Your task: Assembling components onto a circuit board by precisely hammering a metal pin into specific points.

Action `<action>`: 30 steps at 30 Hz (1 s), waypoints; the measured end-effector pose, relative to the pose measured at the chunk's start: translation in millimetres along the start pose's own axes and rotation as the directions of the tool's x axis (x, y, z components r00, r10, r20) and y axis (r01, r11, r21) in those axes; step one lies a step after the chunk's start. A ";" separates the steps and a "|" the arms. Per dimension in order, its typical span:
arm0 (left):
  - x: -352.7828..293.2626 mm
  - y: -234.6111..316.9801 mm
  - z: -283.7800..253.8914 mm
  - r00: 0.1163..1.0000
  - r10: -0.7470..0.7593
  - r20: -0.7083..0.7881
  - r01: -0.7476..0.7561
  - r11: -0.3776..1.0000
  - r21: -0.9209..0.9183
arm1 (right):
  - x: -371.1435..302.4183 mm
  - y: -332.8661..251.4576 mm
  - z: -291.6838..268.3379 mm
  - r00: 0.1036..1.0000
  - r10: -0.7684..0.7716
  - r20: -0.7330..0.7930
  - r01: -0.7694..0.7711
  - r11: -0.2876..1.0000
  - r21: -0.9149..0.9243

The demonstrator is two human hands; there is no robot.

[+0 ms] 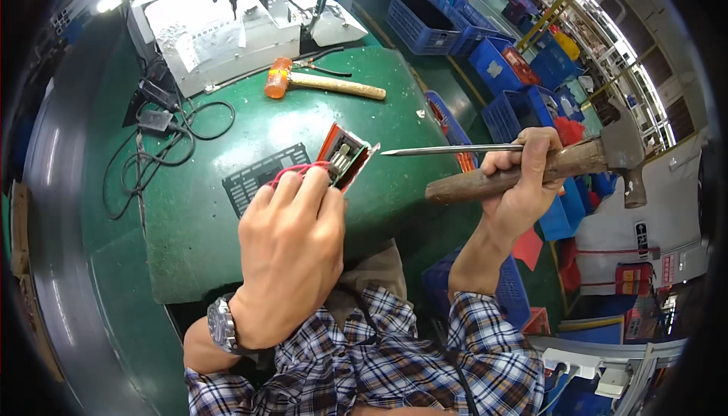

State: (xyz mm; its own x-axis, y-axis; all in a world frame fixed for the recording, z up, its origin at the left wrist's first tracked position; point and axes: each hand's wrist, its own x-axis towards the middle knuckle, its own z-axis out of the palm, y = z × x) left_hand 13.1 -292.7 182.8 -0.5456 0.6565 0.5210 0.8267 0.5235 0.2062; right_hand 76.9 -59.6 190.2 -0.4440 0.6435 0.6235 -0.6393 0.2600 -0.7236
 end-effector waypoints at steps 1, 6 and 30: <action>7.4 3.6 3.9 1.000 0.022 -0.004 -0.022 1.000 0.014 | 0.1 -0.4 -0.3 1.000 0.016 -0.012 -0.016 1.000 0.007; 12.3 12.9 11.8 0.999 0.017 0.027 -0.018 0.999 0.033 | -0.6 3.7 -4.9 0.999 -0.031 -0.008 0.031 0.996 -0.084; 16.4 12.9 1.2 0.995 -0.062 0.084 0.064 0.998 -0.013 | -7.5 7.3 -7.4 1.000 -0.029 0.000 0.029 0.995 -0.099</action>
State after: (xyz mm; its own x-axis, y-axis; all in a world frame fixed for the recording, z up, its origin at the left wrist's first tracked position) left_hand 14.7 -274.5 193.0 -0.6056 0.6657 0.4359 0.7920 0.5573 0.2493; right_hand 80.1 -57.2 178.0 -0.4254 0.6357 0.6441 -0.5867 0.3481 -0.7311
